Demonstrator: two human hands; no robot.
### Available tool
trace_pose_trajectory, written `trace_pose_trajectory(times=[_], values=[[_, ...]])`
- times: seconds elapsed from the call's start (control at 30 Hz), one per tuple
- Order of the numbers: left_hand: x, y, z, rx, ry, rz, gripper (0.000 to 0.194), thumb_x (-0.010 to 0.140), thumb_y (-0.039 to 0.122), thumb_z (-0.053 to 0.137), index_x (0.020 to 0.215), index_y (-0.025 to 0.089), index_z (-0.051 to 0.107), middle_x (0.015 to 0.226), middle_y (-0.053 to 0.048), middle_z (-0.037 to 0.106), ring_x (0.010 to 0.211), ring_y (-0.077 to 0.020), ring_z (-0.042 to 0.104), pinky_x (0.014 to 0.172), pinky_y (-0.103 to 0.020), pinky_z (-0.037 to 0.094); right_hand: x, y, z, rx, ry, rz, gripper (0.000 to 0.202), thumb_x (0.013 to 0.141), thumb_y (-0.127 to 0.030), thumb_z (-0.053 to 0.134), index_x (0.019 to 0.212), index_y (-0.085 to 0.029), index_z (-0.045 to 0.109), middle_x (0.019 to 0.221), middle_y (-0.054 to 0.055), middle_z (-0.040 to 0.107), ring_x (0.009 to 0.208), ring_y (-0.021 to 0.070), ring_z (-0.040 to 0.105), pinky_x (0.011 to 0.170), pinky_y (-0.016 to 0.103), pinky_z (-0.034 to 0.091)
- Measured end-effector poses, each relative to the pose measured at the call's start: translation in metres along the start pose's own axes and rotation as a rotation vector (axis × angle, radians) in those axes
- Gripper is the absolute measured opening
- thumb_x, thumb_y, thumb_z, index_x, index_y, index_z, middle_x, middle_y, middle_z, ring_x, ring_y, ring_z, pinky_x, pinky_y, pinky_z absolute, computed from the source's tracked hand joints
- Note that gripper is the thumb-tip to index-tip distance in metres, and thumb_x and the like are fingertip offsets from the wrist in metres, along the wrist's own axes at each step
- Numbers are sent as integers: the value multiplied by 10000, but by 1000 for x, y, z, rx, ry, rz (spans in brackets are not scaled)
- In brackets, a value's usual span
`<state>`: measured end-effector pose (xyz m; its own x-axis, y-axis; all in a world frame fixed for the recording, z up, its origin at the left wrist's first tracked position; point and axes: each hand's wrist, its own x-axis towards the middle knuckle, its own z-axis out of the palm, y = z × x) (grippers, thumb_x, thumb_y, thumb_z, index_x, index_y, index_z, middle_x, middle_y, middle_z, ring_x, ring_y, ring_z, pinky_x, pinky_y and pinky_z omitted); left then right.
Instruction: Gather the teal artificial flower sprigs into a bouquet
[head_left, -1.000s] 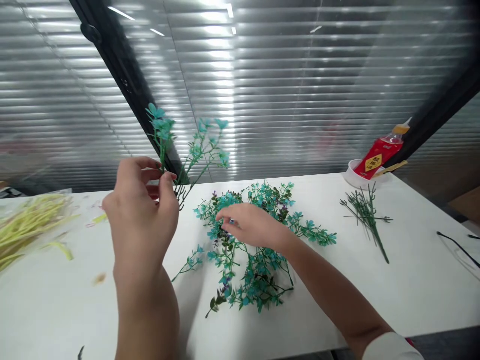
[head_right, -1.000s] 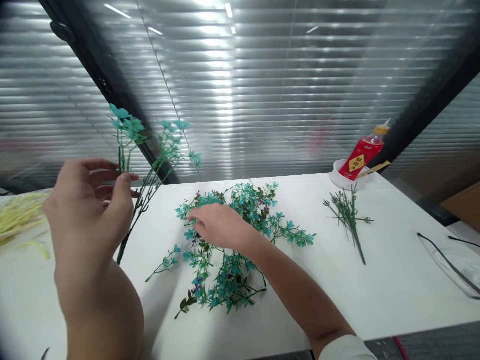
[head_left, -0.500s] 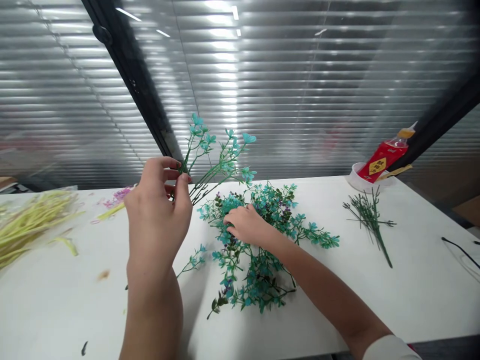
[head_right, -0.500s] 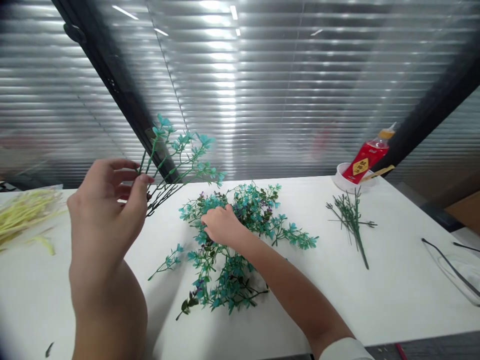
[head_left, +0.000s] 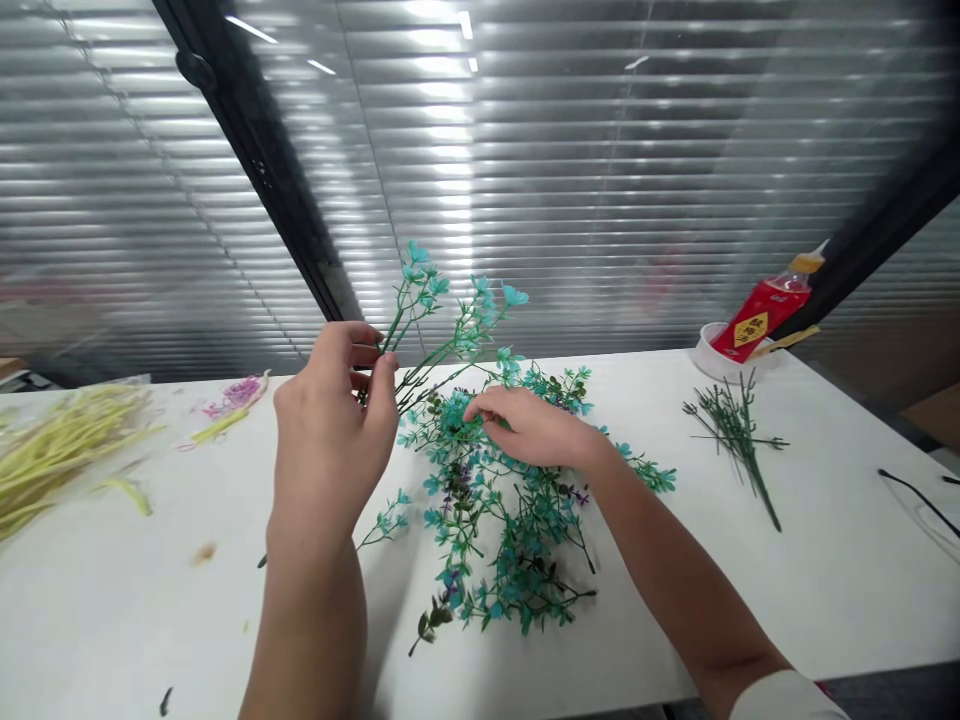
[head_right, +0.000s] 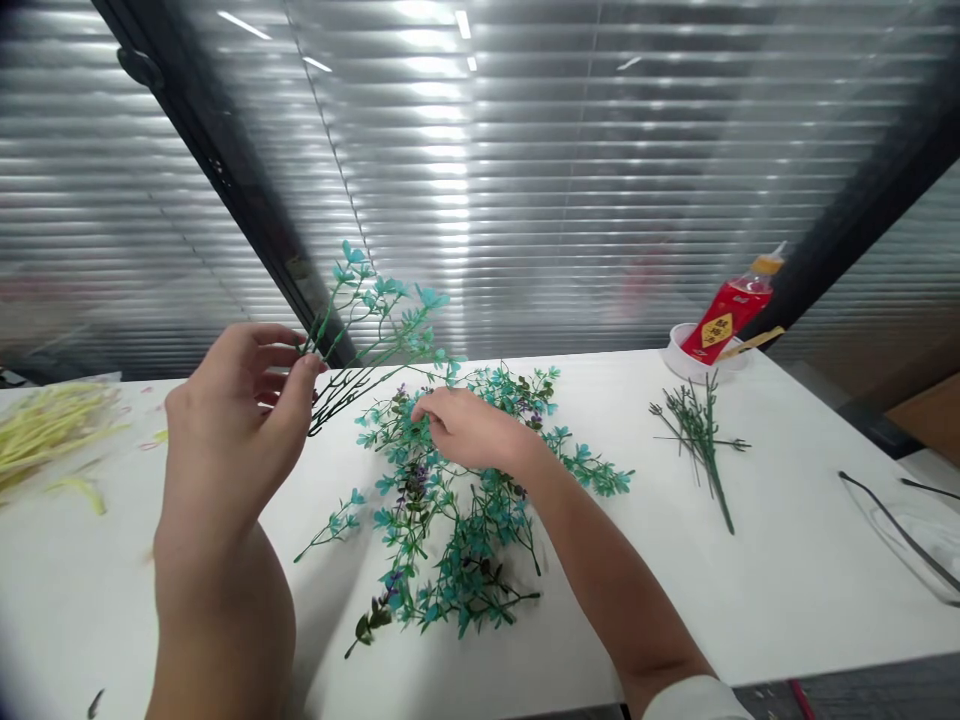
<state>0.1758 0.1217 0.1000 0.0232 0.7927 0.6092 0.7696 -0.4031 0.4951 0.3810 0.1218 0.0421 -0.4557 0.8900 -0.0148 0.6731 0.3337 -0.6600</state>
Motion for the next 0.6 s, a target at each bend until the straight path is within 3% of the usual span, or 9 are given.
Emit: trace_pose_trajectory(times=[0.13,0.23,0.4,0.5,0.6], values=[[1,0,1,-9,-24,9,145,910,341,579,1035,267,585,887,4,703,678,-169,651,692,-315,505,-23,-10,-22,55,23,34,321,977,-189,358,1114,-213,648,976,59,649,727,155,538,650,299,413],[2,1,1,2,-68,18,121,922,335,565,1015,260,584,856,2,700,653,-163,640,676,-314,494,-41,-15,-35,98,91,-53,352,930,-107,377,1035,-229,690,984,33,683,878,174,594,756,311,451],[1,2,4,-30,-79,52,122,917,359,583,980,255,593,791,8,689,622,-151,626,643,-301,490,-73,-21,-51,200,115,-152,417,879,-46,378,987,-243,730,970,19,700,862,157,607,776,299,476],[1,3,5,-34,-96,80,141,919,369,584,971,240,608,777,8,687,617,-136,619,633,-286,480,-88,-21,-57,246,173,-229,352,942,-135,399,987,-240,732,967,42,691,866,168,610,809,320,493],[1,4,5,-80,-158,99,174,927,384,578,983,227,627,786,-2,689,638,-135,625,608,-268,474,-96,-21,-61,228,254,-240,205,952,-358,573,1038,-260,731,954,56,661,843,177,600,692,297,491]])
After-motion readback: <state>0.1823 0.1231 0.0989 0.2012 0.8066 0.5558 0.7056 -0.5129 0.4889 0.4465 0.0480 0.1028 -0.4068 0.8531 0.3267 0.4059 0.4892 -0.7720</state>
